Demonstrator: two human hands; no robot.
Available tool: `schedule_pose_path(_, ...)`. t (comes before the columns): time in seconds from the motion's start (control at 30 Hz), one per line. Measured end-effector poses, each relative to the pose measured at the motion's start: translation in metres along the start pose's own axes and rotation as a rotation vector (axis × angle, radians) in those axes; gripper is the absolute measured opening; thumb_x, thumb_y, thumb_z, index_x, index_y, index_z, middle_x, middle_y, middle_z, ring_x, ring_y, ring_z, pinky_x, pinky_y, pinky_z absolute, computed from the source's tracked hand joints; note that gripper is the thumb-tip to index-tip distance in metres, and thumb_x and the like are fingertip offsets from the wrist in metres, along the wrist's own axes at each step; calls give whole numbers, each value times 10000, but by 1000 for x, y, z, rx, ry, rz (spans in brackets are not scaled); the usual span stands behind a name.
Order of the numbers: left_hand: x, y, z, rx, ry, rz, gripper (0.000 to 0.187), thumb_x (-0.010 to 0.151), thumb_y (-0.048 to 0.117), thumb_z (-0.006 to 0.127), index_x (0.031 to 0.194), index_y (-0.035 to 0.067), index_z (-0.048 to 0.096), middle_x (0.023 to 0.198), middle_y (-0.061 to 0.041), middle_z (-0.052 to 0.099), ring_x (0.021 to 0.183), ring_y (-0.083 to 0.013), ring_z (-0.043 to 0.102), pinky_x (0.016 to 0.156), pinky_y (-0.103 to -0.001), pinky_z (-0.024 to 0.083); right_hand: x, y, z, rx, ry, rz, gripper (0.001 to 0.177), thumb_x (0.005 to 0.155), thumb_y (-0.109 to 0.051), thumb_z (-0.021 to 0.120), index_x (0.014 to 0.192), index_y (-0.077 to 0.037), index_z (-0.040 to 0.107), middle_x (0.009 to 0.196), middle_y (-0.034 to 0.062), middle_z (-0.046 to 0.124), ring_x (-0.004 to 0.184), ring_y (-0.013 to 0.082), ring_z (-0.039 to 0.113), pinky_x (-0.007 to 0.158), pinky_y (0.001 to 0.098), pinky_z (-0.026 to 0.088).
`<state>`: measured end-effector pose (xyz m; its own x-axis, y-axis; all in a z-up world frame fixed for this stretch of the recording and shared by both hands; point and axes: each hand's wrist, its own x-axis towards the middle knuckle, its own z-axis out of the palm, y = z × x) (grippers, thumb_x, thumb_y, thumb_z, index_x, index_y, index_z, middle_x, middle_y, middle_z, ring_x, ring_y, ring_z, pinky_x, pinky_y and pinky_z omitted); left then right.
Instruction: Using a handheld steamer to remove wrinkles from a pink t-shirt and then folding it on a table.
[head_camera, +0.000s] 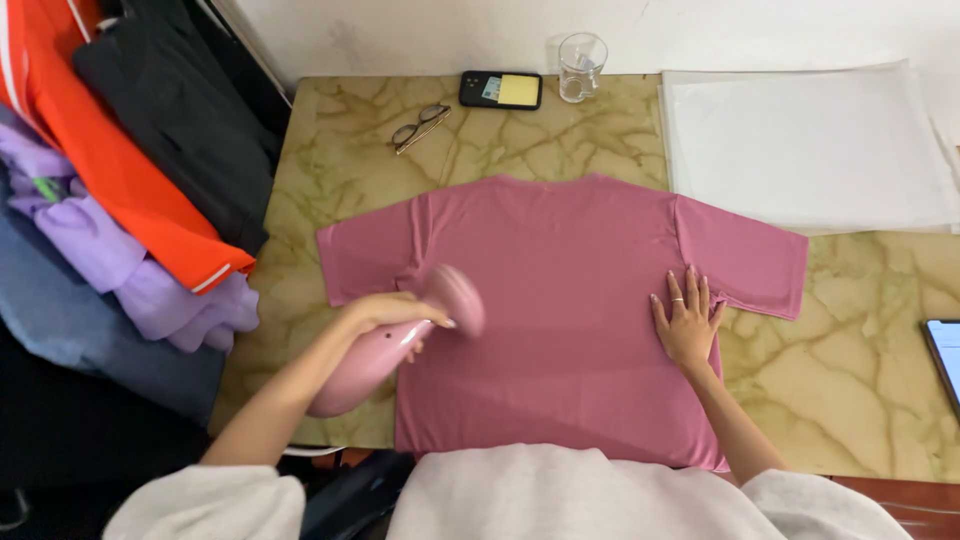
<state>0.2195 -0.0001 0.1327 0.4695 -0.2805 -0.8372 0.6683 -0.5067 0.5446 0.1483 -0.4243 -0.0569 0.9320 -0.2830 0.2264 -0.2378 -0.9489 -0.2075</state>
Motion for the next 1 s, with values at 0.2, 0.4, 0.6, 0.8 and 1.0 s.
schedule_pose_path(0.2, 8, -24, 8, 149, -132, -58, 381, 620, 251, 756, 702, -77, 580, 555, -245, 558, 476, -350, 605, 436, -434, 517, -1, -4, -5, 14, 20, -18, 474, 913, -442, 351, 1341, -238, 367, 1437, 66, 281, 1335, 236, 220, 1028, 584, 158)
schedule_pose_path(0.4, -10, -67, -43, 137, -40, -199, 396, 637, 263, 773, 816, -47, 604, 587, -178, 571, 499, -282, 610, 458, -392, 528, -2, 1, 0, 13, 17, -37, 477, 919, -442, 356, 1345, -230, 372, 1442, 79, 282, 1338, 245, 219, 1018, 600, 158)
schedule_pose_path(0.6, -38, -61, -62, 282, 47, -286, 440, 597, 311, 777, 761, -60, 606, 610, -218, 593, 526, -306, 620, 498, -386, 528, -1, 5, 4, 29, 8, -30, 473, 919, -441, 358, 1340, -227, 381, 1447, 73, 281, 1345, 246, 210, 1025, 599, 134)
schedule_pose_path(0.8, -18, -26, -37, 104, -68, -7, 375, 602, 213, 783, 772, -55, 583, 563, -201, 573, 467, -303, 604, 413, -412, 507, -1, 5, 5, 23, 11, -19, 475, 916, -440, 357, 1339, -223, 383, 1441, 67, 285, 1343, 237, 211, 1028, 596, 139)
schedule_pose_path(1.0, -11, 41, 25, -96, -392, 291, 260, 710, 270, 664, 840, 71, 558, 675, 1, 557, 669, -88, 605, 634, -256, 541, -1, 2, 5, -1, 38, -18, 481, 904, -449, 365, 1330, -227, 395, 1434, 67, 297, 1339, 239, 224, 1030, 579, 155)
